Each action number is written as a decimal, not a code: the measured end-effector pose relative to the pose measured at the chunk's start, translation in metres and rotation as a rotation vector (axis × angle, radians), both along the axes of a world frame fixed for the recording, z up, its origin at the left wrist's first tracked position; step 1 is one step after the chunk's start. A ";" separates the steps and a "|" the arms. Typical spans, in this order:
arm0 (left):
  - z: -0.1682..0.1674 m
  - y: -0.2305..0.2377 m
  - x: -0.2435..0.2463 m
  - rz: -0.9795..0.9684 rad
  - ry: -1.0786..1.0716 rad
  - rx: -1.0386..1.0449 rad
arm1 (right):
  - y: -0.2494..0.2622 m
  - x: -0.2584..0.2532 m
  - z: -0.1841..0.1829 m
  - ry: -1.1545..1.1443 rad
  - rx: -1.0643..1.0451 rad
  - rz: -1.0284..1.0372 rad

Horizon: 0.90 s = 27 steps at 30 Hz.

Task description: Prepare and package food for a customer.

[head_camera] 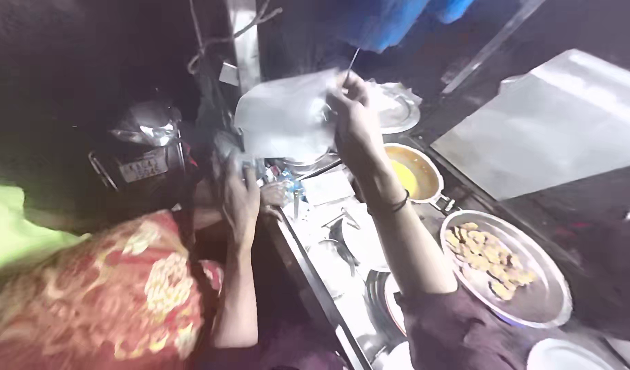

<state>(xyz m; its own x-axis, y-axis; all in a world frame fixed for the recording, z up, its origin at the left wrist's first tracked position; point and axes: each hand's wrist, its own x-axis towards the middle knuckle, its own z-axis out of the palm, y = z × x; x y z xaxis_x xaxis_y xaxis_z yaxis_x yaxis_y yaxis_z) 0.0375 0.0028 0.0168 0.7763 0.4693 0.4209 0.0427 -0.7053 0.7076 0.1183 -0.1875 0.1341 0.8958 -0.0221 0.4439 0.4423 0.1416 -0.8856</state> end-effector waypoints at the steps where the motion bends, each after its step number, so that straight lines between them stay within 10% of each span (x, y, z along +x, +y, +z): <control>1: -0.003 -0.003 -0.006 0.028 -0.142 0.013 | -0.015 -0.017 -0.006 0.075 0.021 0.005; 5: -0.012 -0.038 -0.027 -0.237 -0.768 -0.181 | -0.056 -0.080 -0.052 0.268 0.054 -0.089; 10: -0.023 -0.122 -0.068 -0.749 -0.149 -0.970 | -0.069 -0.133 -0.116 0.159 -0.011 -0.213; 14: -0.050 -0.138 -0.084 -0.782 0.173 -0.628 | -0.116 -0.181 -0.157 0.134 -0.039 -0.272; 20: -0.073 -0.153 -0.102 -0.865 0.294 -0.698 | -0.231 -0.277 -0.193 0.282 0.189 -0.813; 27: -0.084 -0.133 -0.099 -0.987 0.490 -0.652 | -0.343 -0.499 -0.284 1.444 -0.487 -0.221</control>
<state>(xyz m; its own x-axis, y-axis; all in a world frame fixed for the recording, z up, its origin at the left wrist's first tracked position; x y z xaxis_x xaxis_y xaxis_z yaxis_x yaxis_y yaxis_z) -0.0616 -0.1302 -0.0677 0.9196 -0.3810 -0.0961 0.0553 -0.1166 0.9916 -0.3802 -0.5305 -0.1498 0.5533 -0.3227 -0.7679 -0.8329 -0.2300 -0.5034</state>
